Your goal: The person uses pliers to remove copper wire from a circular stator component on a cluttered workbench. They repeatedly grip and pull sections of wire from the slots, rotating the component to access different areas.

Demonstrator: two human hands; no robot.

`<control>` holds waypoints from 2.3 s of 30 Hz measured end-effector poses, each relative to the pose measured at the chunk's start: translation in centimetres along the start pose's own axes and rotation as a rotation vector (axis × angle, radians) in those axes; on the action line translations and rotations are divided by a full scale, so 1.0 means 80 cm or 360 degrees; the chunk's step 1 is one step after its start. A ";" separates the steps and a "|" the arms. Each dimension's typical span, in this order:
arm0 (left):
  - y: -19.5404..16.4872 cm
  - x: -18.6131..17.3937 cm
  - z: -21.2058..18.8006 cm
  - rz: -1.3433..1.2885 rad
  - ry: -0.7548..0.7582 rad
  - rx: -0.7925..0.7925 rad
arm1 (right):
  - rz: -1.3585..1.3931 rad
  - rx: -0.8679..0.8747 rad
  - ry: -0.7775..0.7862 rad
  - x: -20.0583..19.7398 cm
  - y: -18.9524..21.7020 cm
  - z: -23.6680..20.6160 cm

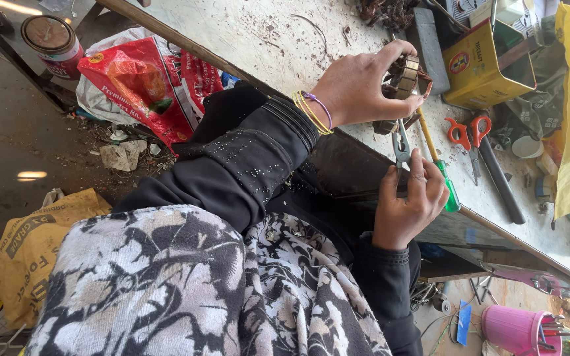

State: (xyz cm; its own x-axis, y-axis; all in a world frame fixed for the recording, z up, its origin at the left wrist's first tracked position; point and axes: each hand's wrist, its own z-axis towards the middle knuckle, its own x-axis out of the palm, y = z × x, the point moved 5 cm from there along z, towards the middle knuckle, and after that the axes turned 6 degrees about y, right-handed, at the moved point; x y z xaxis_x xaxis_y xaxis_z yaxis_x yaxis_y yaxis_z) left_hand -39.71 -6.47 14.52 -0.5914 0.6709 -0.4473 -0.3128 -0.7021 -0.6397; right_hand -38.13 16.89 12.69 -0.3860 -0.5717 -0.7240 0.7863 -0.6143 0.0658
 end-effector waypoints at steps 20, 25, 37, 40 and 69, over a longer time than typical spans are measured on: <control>-0.023 0.030 0.021 0.0082 -0.0104 -0.0113 | -0.0975 -0.0618 0.0297 -0.039 -0.048 0.054; -0.027 0.038 0.021 0.0086 -0.0098 -0.0076 | -0.0810 -0.0479 0.0544 -0.036 -0.053 0.064; -0.031 0.049 0.013 0.0087 -0.0085 -0.0059 | -0.0207 -0.0048 0.1339 -0.048 -0.077 0.080; -0.028 0.051 0.019 0.0047 0.0000 -0.0028 | 0.0370 0.0366 0.1756 -0.030 -0.101 0.076; -0.042 0.066 0.057 0.0270 -0.0423 0.0023 | 0.2725 0.1157 0.0949 0.006 -0.146 -0.024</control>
State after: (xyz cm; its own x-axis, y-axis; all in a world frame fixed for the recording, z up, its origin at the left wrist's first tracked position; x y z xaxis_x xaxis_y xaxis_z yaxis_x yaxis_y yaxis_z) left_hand -45.18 -1.67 17.15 -0.8089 0.4597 -0.3665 -0.2026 -0.8031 -0.5603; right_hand -46.56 24.87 10.24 0.7532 -0.5805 0.3093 -0.2830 0.1386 0.9491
